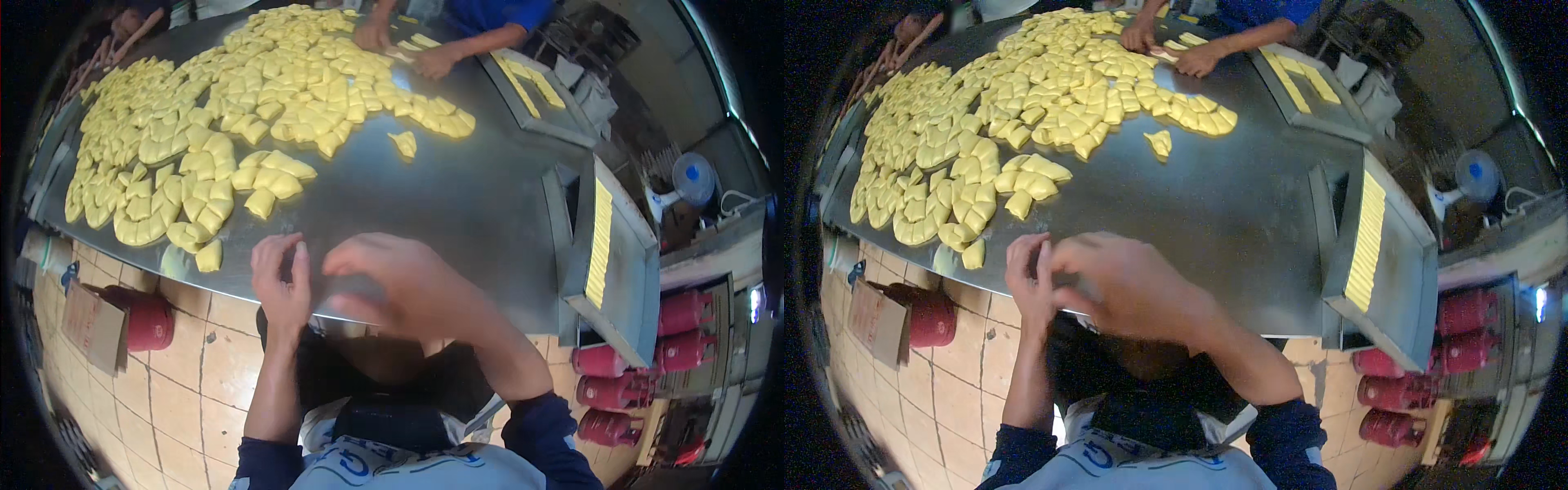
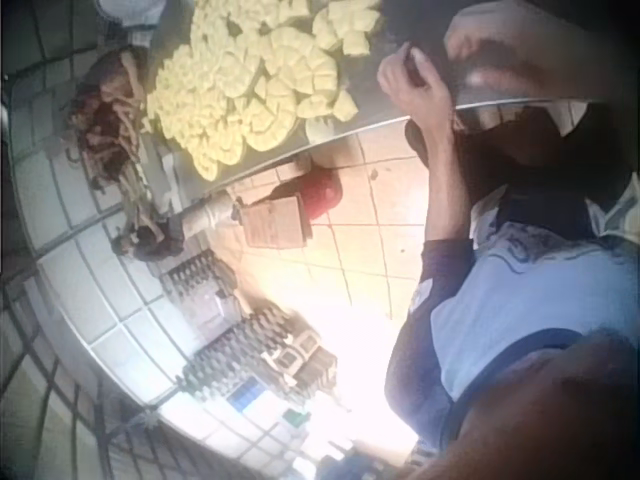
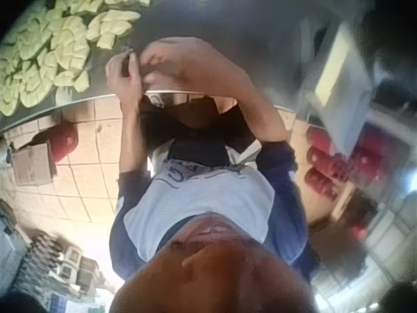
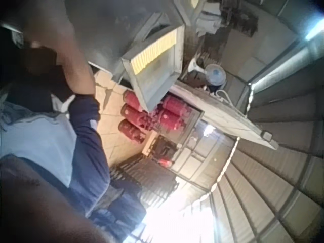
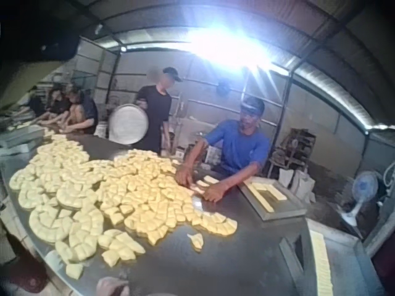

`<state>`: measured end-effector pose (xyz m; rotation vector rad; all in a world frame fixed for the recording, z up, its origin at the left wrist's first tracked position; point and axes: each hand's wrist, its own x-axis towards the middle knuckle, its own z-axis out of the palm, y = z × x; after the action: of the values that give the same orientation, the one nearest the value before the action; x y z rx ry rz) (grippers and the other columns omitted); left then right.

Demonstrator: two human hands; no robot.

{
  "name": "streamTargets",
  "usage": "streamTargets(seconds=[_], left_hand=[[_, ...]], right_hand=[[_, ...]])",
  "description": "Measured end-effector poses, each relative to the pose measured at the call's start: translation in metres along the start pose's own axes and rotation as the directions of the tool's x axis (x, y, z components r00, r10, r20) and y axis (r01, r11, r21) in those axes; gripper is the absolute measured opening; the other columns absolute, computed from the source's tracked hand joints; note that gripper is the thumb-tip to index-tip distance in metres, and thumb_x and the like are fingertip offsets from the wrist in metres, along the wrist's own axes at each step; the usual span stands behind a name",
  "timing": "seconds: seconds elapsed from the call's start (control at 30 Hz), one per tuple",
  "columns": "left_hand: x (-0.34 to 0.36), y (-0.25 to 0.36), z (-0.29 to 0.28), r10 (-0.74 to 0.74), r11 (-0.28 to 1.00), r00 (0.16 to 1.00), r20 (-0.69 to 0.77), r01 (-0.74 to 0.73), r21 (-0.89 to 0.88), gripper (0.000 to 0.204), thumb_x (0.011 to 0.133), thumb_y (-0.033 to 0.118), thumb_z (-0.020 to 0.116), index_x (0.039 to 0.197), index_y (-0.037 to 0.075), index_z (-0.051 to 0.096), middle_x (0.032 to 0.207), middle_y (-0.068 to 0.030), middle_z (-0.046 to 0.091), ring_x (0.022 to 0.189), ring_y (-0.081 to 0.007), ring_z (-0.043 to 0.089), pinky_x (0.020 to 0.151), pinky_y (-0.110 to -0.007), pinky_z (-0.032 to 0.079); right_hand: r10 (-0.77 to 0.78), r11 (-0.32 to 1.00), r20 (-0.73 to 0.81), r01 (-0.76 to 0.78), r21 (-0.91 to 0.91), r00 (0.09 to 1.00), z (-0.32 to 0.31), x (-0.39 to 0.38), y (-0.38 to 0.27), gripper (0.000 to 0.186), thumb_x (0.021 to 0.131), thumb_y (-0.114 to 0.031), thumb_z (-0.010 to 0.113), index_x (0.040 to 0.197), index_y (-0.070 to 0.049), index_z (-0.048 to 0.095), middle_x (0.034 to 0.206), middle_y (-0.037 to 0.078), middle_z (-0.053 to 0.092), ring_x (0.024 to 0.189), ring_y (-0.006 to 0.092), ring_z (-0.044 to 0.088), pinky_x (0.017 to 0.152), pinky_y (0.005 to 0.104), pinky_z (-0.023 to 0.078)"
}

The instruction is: The person shapes pieces of dough into long sticks by hand on a metal table and arranges them in rows on a metal tray.

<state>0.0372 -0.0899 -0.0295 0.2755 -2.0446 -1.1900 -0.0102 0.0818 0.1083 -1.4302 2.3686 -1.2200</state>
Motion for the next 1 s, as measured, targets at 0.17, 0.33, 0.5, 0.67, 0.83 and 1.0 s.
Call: streamTargets(seconds=[0.17, 0.33, 0.5, 0.67, 0.83, 1.0], left_hand=[[0.004, 0.006, -0.003, 0.076, 0.997, 0.997, -0.026, -0.075, 0.032, 0.012, 0.081, 0.004, 0.062, 0.091, 0.001, 0.065, 0.089, -0.0131, 0.062, 0.092, -0.0298, 0.057, 0.083, -0.037, 0.044], [0.003, 0.006, -0.001, 0.065, 0.998, 0.997, -0.051, -0.064, 0.017, 0.008, 0.079, 0.003, 0.063, 0.087, 0.001, 0.064, 0.085, -0.0124, 0.062, 0.088, -0.0295, 0.057, 0.080, -0.037, 0.045], [0.004, 0.006, 0.000, 0.099, 0.994, 0.994, -0.042, -0.096, 0.061, 0.007, 0.078, 0.001, 0.063, 0.085, 0.001, 0.063, 0.083, -0.0119, 0.061, 0.087, -0.0294, 0.057, 0.078, -0.037, 0.046], [0.007, 0.009, 0.000, 0.129, 0.987, 0.991, -0.017, -0.127, 0.100, 0.005, 0.081, 0.002, 0.061, 0.084, -0.002, 0.062, 0.083, -0.0151, 0.061, 0.085, -0.0295, 0.058, 0.076, -0.035, 0.046], [0.007, 0.007, 0.001, 0.081, 0.992, 0.996, 0.032, -0.083, 0.091, 0.006, 0.081, 0.003, 0.062, 0.083, -0.002, 0.062, 0.083, -0.0156, 0.061, 0.085, -0.0304, 0.059, 0.076, -0.036, 0.046], [0.006, 0.006, 0.002, 0.074, 0.993, 0.997, 0.028, -0.076, 0.095, 0.006, 0.082, 0.005, 0.061, 0.084, -0.001, 0.063, 0.083, -0.0157, 0.061, 0.083, -0.0302, 0.059, 0.075, -0.035, 0.047]], right_hand=[[0.402, 0.907, -0.312, -0.420, 0.008, 0.861, -0.010, 0.008, 0.142, 0.021, 0.081, -0.016, 0.065, 0.096, -0.001, 0.064, 0.086, 0.015, 0.068, 0.080, 0.0270, 0.067, 0.075, 0.0356, 0.052], [0.497, 0.679, -0.644, -0.723, -0.130, 0.582, -0.091, 0.017, 0.277, 0.026, 0.081, -0.016, 0.060, 0.102, -0.003, 0.065, 0.092, 0.015, 0.069, 0.089, 0.0281, 0.066, 0.081, 0.0351, 0.050], [0.580, 0.691, -0.656, -0.718, 0.083, 0.482, -0.145, 0.050, 0.350, 0.038, 0.082, -0.012, 0.056, 0.117, 0.000, 0.059, 0.110, 0.018, 0.065, 0.106, 0.0285, 0.061, 0.091, 0.0354, 0.045], [0.539, 0.637, -0.525, -0.727, -0.258, 0.658, -0.150, 0.088, 0.369, 0.043, 0.079, -0.004, 0.055, 0.122, -0.007, 0.059, 0.115, 0.017, 0.063, 0.110, 0.0291, 0.059, 0.094, 0.0338, 0.044], [0.612, 0.552, -0.329, -0.686, -0.473, 0.719, -0.168, 0.086, 0.354, 0.036, 0.074, -0.004, 0.064, 0.110, -0.002, 0.065, 0.107, 0.016, 0.066, 0.090, 0.0281, 0.065, 0.084, 0.0332, 0.051], [0.678, 0.698, -0.531, -0.673, 0.245, 0.509, -0.171, 0.024, 0.342, 0.033, 0.072, -0.007, 0.072, 0.103, 0.001, 0.066, 0.093, 0.012, 0.067, 0.073, 0.0191, 0.065, 0.062, 0.0325, 0.054]])
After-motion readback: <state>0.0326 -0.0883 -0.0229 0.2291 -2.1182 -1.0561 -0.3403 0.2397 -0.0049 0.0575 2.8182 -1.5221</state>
